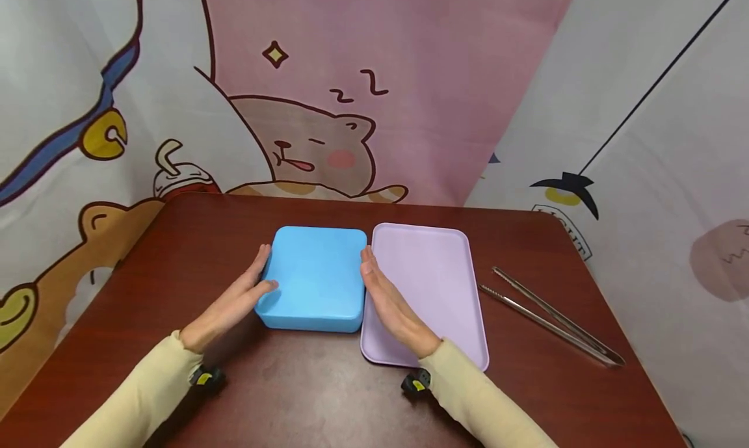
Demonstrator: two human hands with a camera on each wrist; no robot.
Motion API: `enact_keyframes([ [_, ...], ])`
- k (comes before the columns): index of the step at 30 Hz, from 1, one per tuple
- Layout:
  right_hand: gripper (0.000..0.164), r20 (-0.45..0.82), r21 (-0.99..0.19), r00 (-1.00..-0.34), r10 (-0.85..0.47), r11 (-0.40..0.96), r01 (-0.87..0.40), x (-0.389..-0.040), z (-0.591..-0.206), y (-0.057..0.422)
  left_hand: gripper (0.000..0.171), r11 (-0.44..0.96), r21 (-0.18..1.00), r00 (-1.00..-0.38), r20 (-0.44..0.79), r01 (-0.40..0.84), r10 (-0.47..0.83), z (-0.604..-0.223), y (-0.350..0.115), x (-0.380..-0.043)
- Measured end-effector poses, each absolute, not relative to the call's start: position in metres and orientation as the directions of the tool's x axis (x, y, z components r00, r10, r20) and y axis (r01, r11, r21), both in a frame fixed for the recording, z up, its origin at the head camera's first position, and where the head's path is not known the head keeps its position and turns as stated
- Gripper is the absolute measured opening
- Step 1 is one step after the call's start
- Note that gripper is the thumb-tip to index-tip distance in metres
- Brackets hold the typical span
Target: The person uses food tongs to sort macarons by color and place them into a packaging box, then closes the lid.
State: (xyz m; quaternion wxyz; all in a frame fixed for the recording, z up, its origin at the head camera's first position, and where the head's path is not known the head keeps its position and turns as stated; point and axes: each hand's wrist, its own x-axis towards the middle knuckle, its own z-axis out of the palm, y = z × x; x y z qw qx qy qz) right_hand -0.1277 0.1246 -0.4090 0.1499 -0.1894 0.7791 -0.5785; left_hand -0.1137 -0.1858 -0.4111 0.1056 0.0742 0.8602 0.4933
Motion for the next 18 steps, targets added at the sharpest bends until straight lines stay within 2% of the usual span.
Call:
enact_keyframes([
  [4,0.074,-0.023,-0.894,-0.899,-0.438,0.412,-0.178,-0.134,-0.397,0.129,0.083,0.59,0.801,-0.965,-0.068,0.097,0.251,-0.407,-0.188,-0.119],
  [7,0.079,-0.014,-0.811,-0.899,-0.437,0.53,-0.245,-0.141,-0.392,0.131,0.085,0.666,0.724,-0.962,-0.012,0.18,0.273,-0.404,-0.188,-0.128],
  [11,0.089,0.012,-0.64,-0.882,-0.472,0.674,-0.369,-0.153,-0.391,0.128,0.087,0.79,0.542,-0.948,0.045,0.288,0.315,-0.406,-0.185,-0.145],
  [14,0.094,0.007,-0.493,-0.864,-0.504,0.75,-0.442,-0.161,-0.396,0.124,0.09,0.849,0.412,-0.938,0.043,0.33,0.343,-0.41,-0.182,-0.157],
  [18,0.1,-0.025,-0.356,-0.851,-0.524,0.8,-0.482,-0.167,-0.403,0.118,0.092,0.877,0.343,-0.935,0.018,0.337,0.353,-0.413,-0.177,-0.168],
])
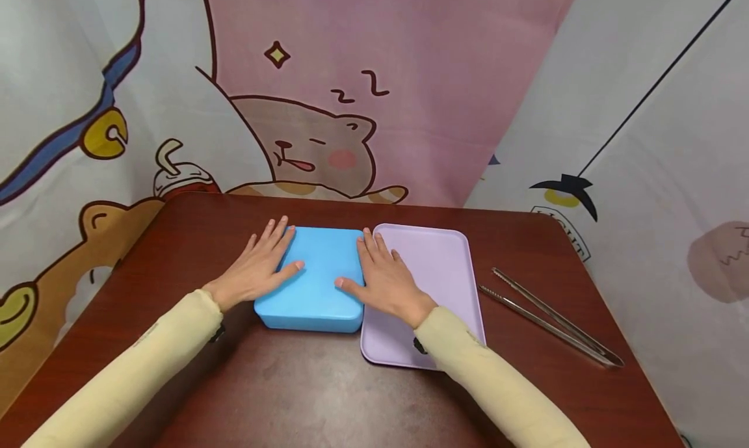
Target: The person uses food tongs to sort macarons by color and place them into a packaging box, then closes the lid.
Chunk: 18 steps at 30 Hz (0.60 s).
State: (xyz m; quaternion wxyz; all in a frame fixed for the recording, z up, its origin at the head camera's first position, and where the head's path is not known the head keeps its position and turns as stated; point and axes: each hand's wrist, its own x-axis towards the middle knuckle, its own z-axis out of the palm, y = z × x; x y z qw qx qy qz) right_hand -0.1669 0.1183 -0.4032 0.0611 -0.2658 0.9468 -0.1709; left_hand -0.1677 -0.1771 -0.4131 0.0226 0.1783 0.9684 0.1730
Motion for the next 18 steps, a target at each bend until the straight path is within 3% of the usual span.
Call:
enact_keyframes([
  [18,0.103,-0.133,-0.266,-0.824,-0.551,0.821,-0.506,-0.1764,-0.4102,0.1133,0.1,0.879,0.353,-0.93,-0.057,0.32,0.362,-0.4202,-0.1744,-0.1773],
])
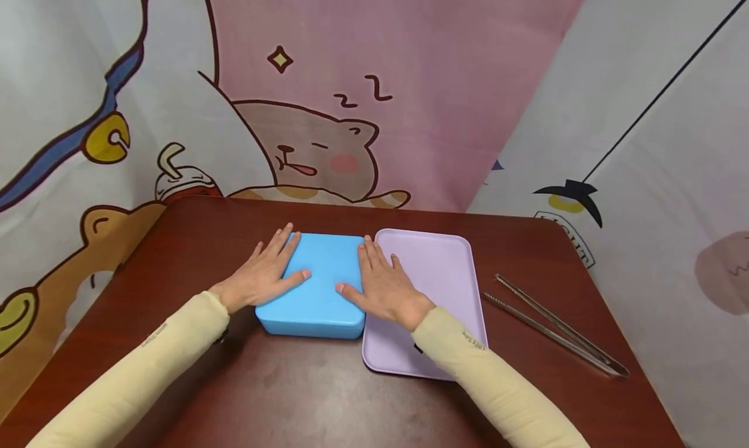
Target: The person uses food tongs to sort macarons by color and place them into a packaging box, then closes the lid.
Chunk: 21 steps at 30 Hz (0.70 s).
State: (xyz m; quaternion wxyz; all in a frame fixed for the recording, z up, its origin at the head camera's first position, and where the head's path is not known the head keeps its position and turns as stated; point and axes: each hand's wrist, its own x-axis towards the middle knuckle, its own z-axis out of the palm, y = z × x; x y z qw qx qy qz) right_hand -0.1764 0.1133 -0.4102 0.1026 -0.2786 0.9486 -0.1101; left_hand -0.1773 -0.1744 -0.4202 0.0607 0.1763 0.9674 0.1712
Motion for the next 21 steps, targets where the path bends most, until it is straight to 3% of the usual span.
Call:
enact_keyframes([
  [7,0.105,-0.101,-0.262,-0.836,-0.539,0.825,-0.5,-0.173,-0.407,0.115,0.098,0.895,0.283,-0.931,-0.017,0.344,0.364,-0.416,-0.173,-0.175],
  [21,0.107,-0.097,-0.224,-0.805,-0.585,0.801,-0.555,-0.152,-0.406,0.121,0.094,0.875,0.295,-0.916,0.003,0.383,0.4,-0.417,-0.167,-0.147],
])
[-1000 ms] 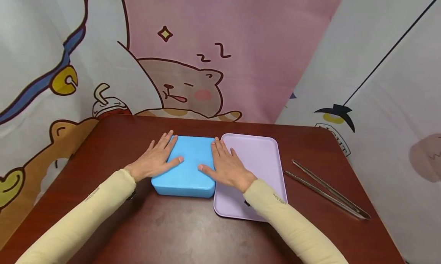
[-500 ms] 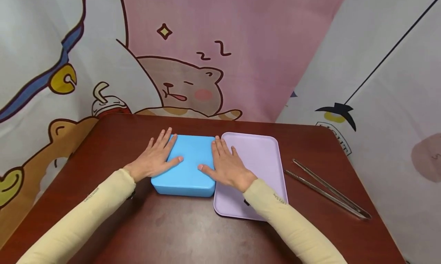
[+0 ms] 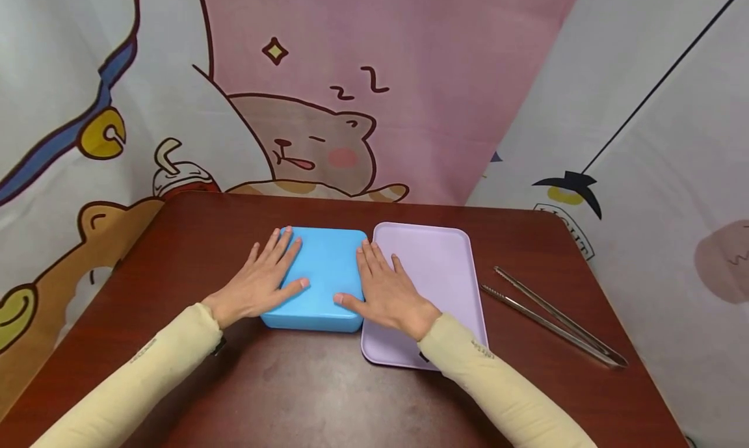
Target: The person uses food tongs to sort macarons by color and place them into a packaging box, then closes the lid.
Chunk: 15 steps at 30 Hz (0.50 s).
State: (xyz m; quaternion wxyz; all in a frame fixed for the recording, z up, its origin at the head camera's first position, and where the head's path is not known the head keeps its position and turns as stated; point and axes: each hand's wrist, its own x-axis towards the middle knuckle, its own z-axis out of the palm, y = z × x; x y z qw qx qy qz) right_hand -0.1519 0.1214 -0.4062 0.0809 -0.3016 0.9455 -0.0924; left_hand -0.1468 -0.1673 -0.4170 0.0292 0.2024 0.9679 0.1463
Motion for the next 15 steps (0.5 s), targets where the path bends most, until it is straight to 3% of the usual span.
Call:
enact_keyframes([
  [15,0.102,-0.073,-0.25,-0.813,-0.578,0.799,-0.546,-0.1508,-0.4056,0.1277,0.094,0.877,0.303,-0.922,0.013,0.372,0.387,-0.4175,-0.1744,-0.1451],
])
